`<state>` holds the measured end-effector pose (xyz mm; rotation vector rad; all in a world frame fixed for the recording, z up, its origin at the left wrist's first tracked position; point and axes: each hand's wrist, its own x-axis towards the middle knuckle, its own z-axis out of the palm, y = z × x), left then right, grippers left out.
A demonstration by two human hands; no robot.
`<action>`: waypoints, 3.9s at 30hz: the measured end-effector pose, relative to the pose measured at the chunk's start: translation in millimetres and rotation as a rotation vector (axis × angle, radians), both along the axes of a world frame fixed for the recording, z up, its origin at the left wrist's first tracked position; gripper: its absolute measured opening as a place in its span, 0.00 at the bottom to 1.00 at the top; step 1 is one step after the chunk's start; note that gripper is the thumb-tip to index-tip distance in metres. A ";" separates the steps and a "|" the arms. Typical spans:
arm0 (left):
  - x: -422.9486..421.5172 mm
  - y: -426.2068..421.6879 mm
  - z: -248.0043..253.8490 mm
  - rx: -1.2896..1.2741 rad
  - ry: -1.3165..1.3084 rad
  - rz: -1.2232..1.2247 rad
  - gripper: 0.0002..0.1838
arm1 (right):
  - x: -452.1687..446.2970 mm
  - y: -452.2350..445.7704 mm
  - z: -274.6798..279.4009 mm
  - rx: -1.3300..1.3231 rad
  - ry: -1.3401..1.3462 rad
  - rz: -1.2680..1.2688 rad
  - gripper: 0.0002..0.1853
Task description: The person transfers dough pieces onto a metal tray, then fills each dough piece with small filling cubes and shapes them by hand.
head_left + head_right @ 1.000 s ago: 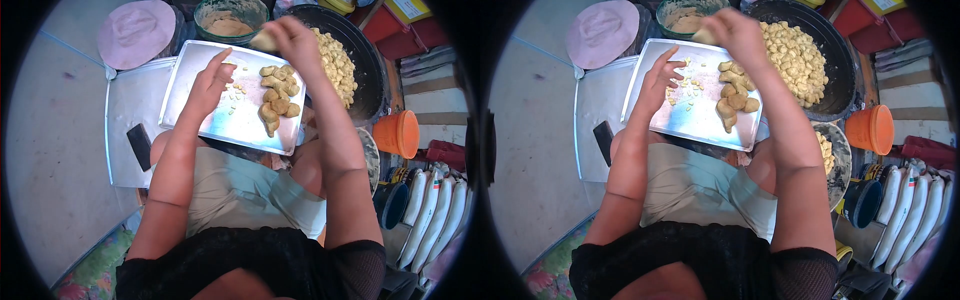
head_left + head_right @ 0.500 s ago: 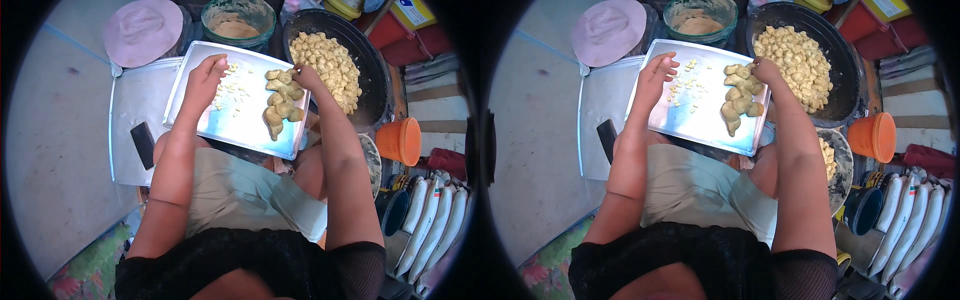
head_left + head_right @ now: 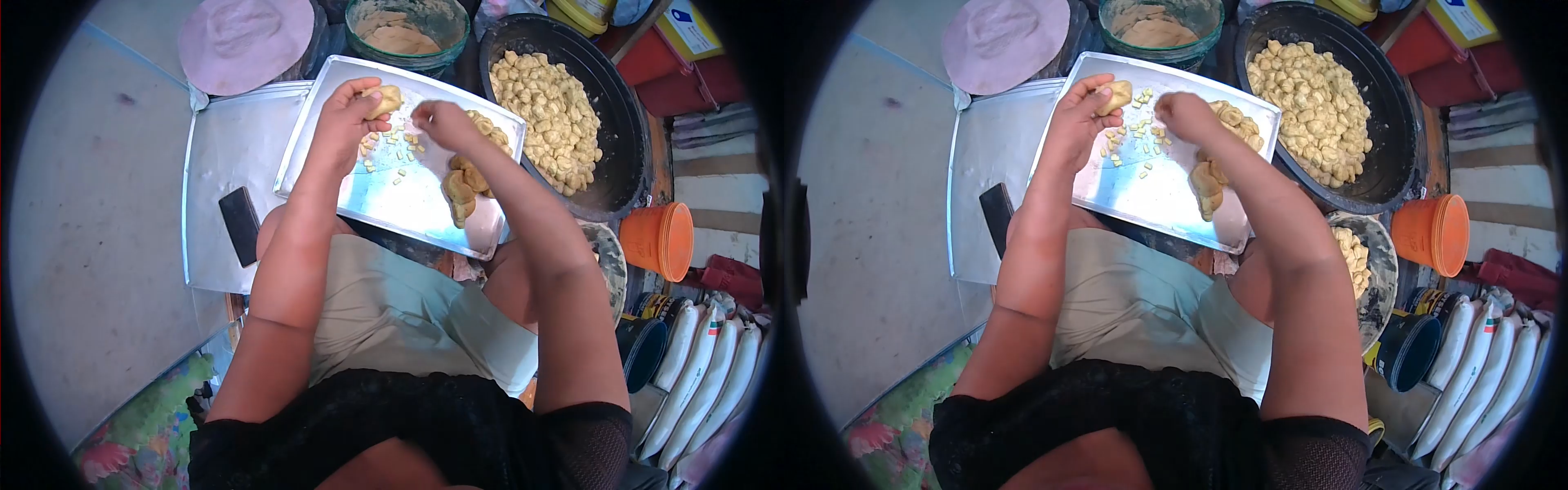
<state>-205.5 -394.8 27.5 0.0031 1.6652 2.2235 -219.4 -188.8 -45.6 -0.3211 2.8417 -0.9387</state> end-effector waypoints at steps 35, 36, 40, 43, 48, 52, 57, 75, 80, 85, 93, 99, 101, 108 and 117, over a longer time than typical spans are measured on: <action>3.9 8.0 -0.2 0.556 0.011 0.010 0.17 | 15.0 -31.5 89.3 -1.029 0.256 -0.070 0.12; 4.2 8.3 0.3 0.552 0.018 0.016 0.17 | 17.1 -32.5 88.8 -0.957 0.244 -0.083 0.12; 4.9 7.0 -1.4 0.559 0.038 0.020 0.18 | 24.2 -39.9 86.6 -0.895 0.240 -0.079 0.10; 4.7 6.8 -6.2 0.599 0.019 0.054 0.18 | 28.9 -47.9 78.8 -0.514 0.611 0.021 0.11; 15.8 3.7 3.9 0.533 0.105 -0.006 0.20 | 31.4 -48.9 82.1 -0.305 0.566 0.139 0.14; 15.0 5.4 11.0 0.524 0.252 -0.146 0.25 | 35.1 -37.1 99.4 -0.464 0.537 0.253 0.13; 13.7 3.6 10.2 0.445 0.231 -0.138 0.21 | 44.5 -33.7 116.3 -0.644 0.420 0.214 0.17; 12.4 15.1 5.8 -0.185 0.238 -0.085 0.16 | 13.4 168.6 79.5 0.383 0.775 -0.604 0.14; 11.1 19.2 1.1 -0.273 0.263 -0.095 0.14 | 6.2 112.8 13.2 0.141 0.007 -0.306 0.26; 10.2 15.9 -0.4 -0.322 0.270 -0.106 0.14 | 7.7 64.4 -12.6 0.305 -0.032 -0.252 0.21; 18.4 37.4 -10.5 -0.161 0.206 -0.141 0.21 | -6.1 51.1 53.9 -0.798 -0.373 0.045 0.19; 1.6 22.9 -10.2 0.059 0.186 0.066 0.14 | -5.6 29.0 55.8 -0.806 -0.254 0.031 0.21; -5.5 5.0 -8.0 0.156 0.109 0.187 0.13 | -13.4 41.2 20.0 -0.409 -0.157 -0.001 0.17; -18.4 -17.9 -7.0 0.661 -0.052 0.109 0.20 | 20.9 4.5 10.1 0.464 -0.014 0.242 0.08; -11.1 -14.4 -4.8 0.293 -0.038 0.145 0.20 | -19.0 32.7 -8.8 0.243 0.199 -0.046 0.09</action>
